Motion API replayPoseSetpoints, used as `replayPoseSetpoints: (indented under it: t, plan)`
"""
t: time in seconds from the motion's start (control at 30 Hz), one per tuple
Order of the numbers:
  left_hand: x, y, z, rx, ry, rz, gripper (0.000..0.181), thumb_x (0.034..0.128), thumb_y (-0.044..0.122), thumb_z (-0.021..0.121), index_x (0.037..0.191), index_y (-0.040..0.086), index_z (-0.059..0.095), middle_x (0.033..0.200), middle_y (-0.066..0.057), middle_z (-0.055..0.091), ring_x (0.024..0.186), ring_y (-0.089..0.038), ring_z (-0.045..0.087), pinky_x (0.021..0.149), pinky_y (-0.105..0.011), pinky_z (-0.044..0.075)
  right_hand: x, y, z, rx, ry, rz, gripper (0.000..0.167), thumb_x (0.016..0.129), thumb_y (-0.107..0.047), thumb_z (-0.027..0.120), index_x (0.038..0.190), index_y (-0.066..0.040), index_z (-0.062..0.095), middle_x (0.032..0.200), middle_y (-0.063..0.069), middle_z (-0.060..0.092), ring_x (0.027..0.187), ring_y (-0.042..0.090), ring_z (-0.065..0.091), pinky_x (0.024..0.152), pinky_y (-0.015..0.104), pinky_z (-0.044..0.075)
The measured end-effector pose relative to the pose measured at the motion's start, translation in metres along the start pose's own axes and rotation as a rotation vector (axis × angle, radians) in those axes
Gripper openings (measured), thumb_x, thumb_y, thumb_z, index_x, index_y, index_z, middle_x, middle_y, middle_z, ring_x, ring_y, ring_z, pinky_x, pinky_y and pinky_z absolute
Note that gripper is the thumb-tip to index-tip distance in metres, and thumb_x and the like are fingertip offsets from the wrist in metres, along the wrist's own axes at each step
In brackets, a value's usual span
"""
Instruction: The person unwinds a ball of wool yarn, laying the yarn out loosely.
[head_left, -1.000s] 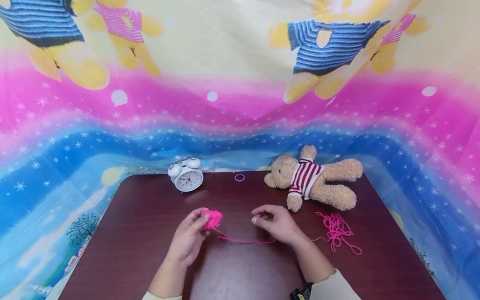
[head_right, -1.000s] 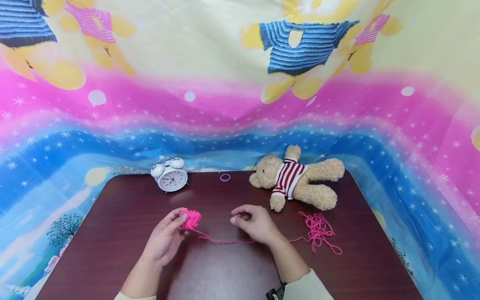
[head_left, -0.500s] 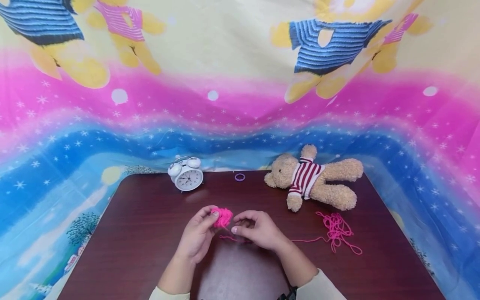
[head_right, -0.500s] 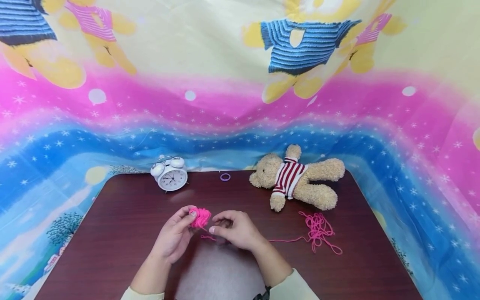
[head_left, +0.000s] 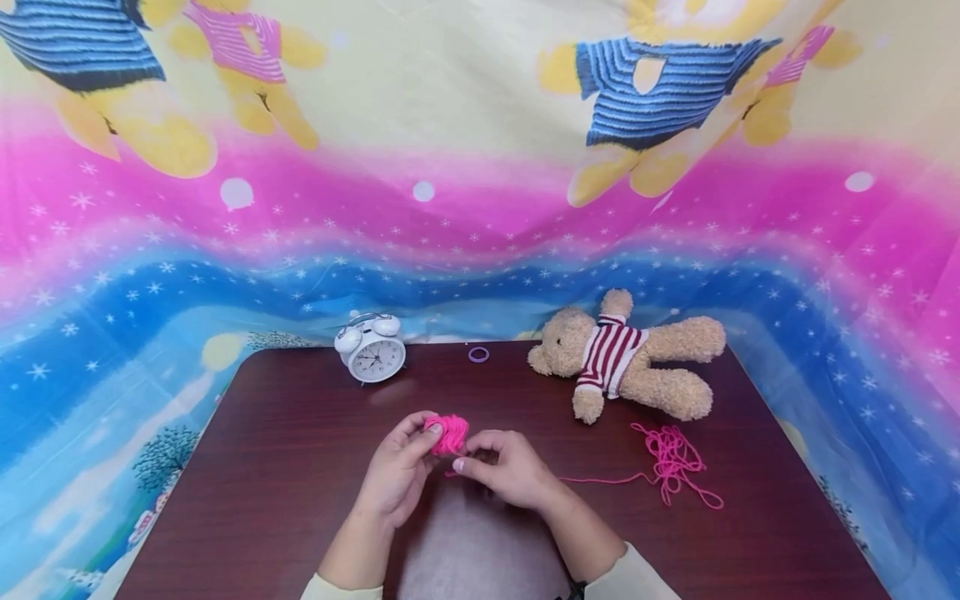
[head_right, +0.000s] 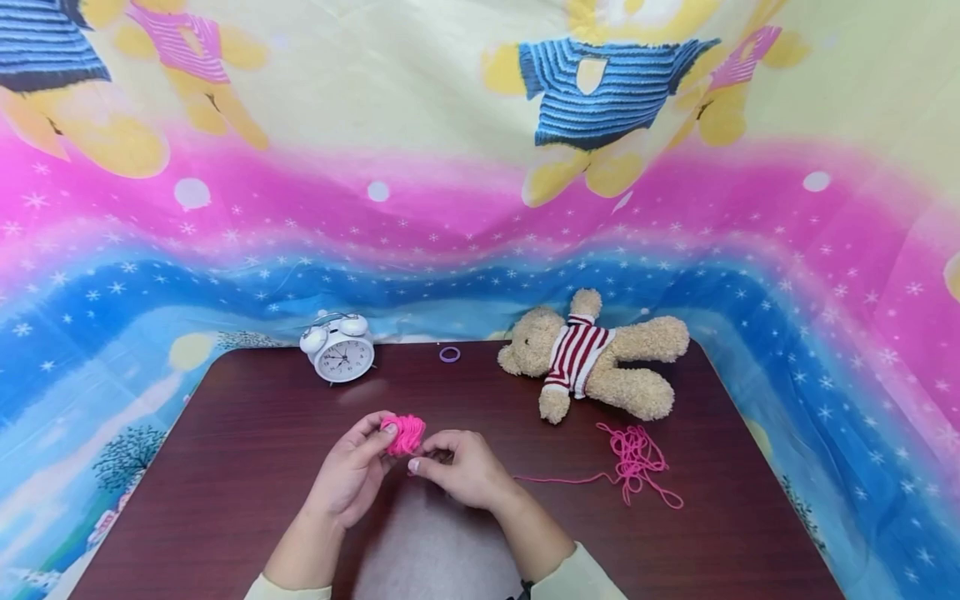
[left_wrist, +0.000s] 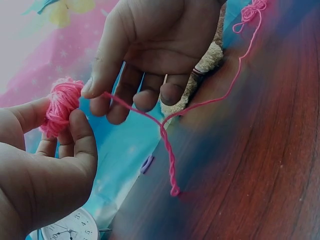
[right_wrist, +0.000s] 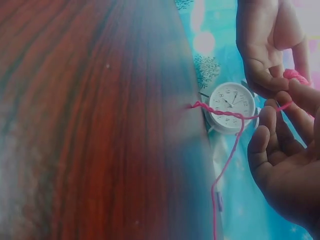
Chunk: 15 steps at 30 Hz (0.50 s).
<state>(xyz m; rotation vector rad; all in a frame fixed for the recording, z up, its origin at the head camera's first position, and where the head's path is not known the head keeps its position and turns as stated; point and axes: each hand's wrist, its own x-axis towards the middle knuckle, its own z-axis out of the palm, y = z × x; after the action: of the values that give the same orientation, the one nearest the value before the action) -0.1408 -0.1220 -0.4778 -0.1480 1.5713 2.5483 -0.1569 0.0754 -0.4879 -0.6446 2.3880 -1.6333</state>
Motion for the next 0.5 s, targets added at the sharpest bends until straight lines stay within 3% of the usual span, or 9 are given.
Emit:
replayPoseSetpoints:
  t: [0.17,0.5]
  plan:
    - [0.0,-0.001,-0.001,0.007,0.003,-0.005,0.02,0.0994,0.008,0.066,0.116,0.005,0.057,0.112,-0.008,0.072,0.101,-0.019,0.068,0.089,-0.032,0.053,-0.002,0.0,-0.003,-0.035,0.037,0.004,0.011,0.094,-0.027,0.077,0.1,-0.018,0.081,0.094,-0.01,0.076,0.085,0.007,0.067,0.073,0.025,0.055]
    - [-0.002,-0.001,-0.006,0.004,-0.001,-0.003,0.018,0.1002,0.008,0.065,0.116,0.007,0.057,0.108,-0.005,0.071,0.092,-0.016,0.066,0.084,-0.03,0.051,-0.005,0.0,-0.013,0.025,0.039,0.009,0.017,0.096,-0.028,0.076,0.105,-0.014,0.081,0.096,-0.006,0.078,0.086,0.011,0.07,0.074,0.027,0.055]
